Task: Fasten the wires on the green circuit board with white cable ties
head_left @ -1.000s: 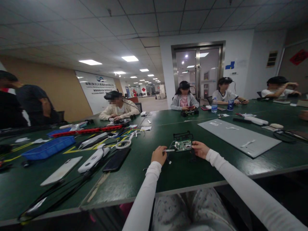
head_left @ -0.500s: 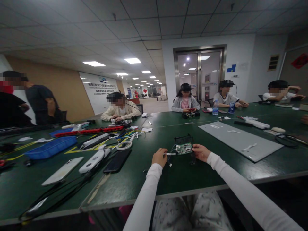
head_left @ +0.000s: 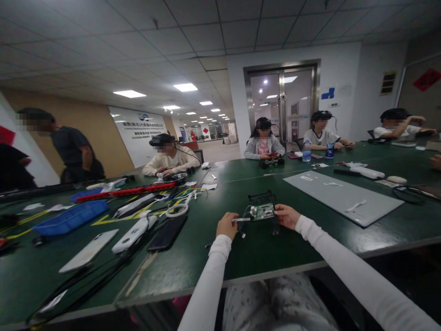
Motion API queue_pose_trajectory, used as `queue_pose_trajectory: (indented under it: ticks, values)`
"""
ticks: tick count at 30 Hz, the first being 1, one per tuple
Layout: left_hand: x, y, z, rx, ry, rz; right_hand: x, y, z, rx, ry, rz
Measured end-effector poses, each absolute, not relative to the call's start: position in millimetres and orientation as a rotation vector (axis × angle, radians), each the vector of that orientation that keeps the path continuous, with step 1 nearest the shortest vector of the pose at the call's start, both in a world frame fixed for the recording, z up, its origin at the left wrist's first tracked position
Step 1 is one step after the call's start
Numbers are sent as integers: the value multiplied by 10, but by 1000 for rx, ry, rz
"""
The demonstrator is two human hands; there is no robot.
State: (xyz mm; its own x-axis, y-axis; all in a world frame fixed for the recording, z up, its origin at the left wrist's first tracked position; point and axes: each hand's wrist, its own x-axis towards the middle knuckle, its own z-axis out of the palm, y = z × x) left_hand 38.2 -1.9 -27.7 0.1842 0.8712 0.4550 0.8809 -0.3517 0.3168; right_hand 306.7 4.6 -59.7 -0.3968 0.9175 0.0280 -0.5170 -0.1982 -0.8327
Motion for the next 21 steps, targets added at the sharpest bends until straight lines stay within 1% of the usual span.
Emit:
queue_pose_trajectory:
  ticks: [21]
  values:
    - [342, -18, -319, -2405, -1760, -955, 3065, 43, -629, -654, -966, 1792]
